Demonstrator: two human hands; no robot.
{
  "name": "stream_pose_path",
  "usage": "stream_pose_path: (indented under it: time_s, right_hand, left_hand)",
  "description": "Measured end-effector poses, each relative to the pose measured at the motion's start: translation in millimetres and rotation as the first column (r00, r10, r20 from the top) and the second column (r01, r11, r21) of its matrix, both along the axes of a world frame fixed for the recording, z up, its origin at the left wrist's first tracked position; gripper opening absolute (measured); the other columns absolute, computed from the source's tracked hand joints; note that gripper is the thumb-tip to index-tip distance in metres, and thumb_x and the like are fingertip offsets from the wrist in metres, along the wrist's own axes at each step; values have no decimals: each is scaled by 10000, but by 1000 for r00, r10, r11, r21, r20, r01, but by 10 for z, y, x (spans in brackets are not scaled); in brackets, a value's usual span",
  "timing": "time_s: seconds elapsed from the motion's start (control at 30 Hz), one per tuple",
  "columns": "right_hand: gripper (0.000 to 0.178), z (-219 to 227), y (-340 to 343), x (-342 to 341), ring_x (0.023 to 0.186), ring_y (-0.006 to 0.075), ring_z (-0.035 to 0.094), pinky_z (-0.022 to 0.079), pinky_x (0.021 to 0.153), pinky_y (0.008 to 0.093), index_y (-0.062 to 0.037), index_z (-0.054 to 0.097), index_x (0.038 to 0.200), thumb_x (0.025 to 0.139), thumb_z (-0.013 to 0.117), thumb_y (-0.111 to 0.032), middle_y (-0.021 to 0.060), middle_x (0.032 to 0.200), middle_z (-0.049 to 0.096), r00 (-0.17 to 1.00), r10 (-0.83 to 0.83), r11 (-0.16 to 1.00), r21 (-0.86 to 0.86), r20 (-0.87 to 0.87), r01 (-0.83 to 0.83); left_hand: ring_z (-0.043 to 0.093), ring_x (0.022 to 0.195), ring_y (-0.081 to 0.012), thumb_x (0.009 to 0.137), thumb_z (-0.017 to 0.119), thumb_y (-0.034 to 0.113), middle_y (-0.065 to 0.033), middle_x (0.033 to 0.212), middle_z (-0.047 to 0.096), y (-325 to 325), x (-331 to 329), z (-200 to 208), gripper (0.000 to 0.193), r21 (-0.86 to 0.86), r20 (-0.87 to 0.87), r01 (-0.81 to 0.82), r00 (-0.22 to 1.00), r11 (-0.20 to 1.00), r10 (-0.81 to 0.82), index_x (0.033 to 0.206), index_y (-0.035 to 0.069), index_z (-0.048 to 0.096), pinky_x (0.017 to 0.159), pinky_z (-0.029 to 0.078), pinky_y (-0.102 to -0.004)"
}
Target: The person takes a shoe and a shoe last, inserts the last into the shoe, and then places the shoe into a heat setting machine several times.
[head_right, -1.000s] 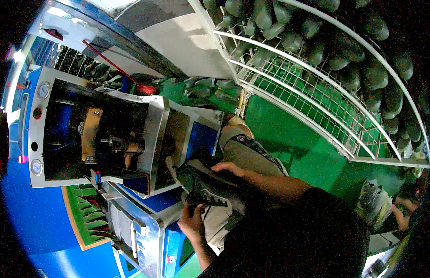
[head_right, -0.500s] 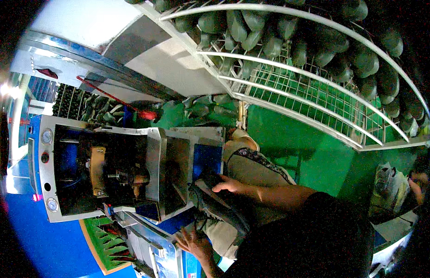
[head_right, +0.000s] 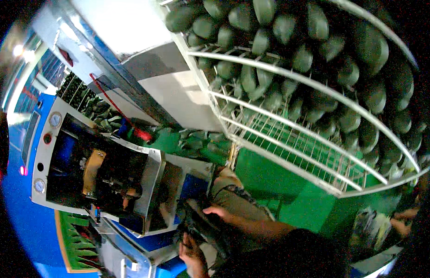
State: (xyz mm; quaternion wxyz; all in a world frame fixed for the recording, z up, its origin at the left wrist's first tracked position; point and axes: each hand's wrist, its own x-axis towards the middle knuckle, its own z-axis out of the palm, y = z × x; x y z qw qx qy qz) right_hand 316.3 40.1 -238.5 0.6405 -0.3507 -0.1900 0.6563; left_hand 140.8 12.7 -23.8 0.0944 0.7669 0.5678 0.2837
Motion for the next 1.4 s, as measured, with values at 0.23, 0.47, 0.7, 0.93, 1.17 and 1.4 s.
stream_pose_path:
  time_s: [0.23, 0.47, 0.7, 0.93, 1.17, 1.4]
  right_hand:
    - [684, 871, 43, -43, 1025, 195, 630, 522, 863, 351, -86, 423, 1473, 873, 702, -260, 71, 1222, 636, 989, 115, 975, -178, -98, -131]
    - [990, 657, 57, -81, 1206, 174, 528, 404, 1020, 304, -32, 148, 1588, 840, 749, -275, 116, 1348, 560, 896, 281, 942, -277, 343, -189]
    - [562, 930, -102, -175, 1007, 194, 625, 491, 915, 339, -35, 512, 1372, 856, 675, -186, 79, 1146, 661, 982, 189, 977, -95, -22, -190]
    - [379, 1363, -234, -26, 900, 256, 692, 562, 830, 396, -37, 687, 1100, 872, 647, -338, 127, 1010, 724, 873, 177, 876, -332, -455, -350]
    - [493, 1602, -104, 154, 905, 235, 672, 555, 806, 367, -34, 619, 1209, 783, 672, -275, 93, 1033, 693, 972, 165, 923, -320, -165, -211]
    - [707, 2770, 509, 437, 934, 207, 648, 538, 814, 334, -26, 536, 1350, 684, 704, -195, 54, 1075, 658, 857, -16, 1000, 5, 515, 16]
  left_hand:
    - [615, 595, -399, 857, 691, 182, -225, 713, 648, 191, -233, -236, 212, 3, -108, -156, 982, 988, 155, 792, -20, 700, 571, 485, -476]
    - [547, 574, -283, 714, 685, 151, -147, 621, 583, 444, -654, -129, 178, -543, 222, 81, 974, 836, 50, 675, -6, 610, 560, 428, -402]
    - [563, 557, -170, 851, 711, 43, -47, 647, 555, 117, -976, -168, 163, -807, 586, 517, 762, 286, 274, 899, 42, 555, 519, 404, -314]
    - [596, 712, -94, 993, 616, 217, -9, 773, 651, -117, -808, 9, 224, -794, 508, 299, 804, 530, 308, 1026, 11, 698, 704, 501, -266]
    - [501, 756, -128, 1042, 509, 275, 5, 793, 505, 55, -527, 194, 303, -449, 844, 239, 430, 861, 321, 1038, -4, 628, 776, 427, -246]
    - [585, 959, -115, 905, 729, 102, -62, 1135, 640, 228, -439, 294, 203, -262, 924, 422, 369, 868, 99, 1047, -39, 695, 805, 479, -257]
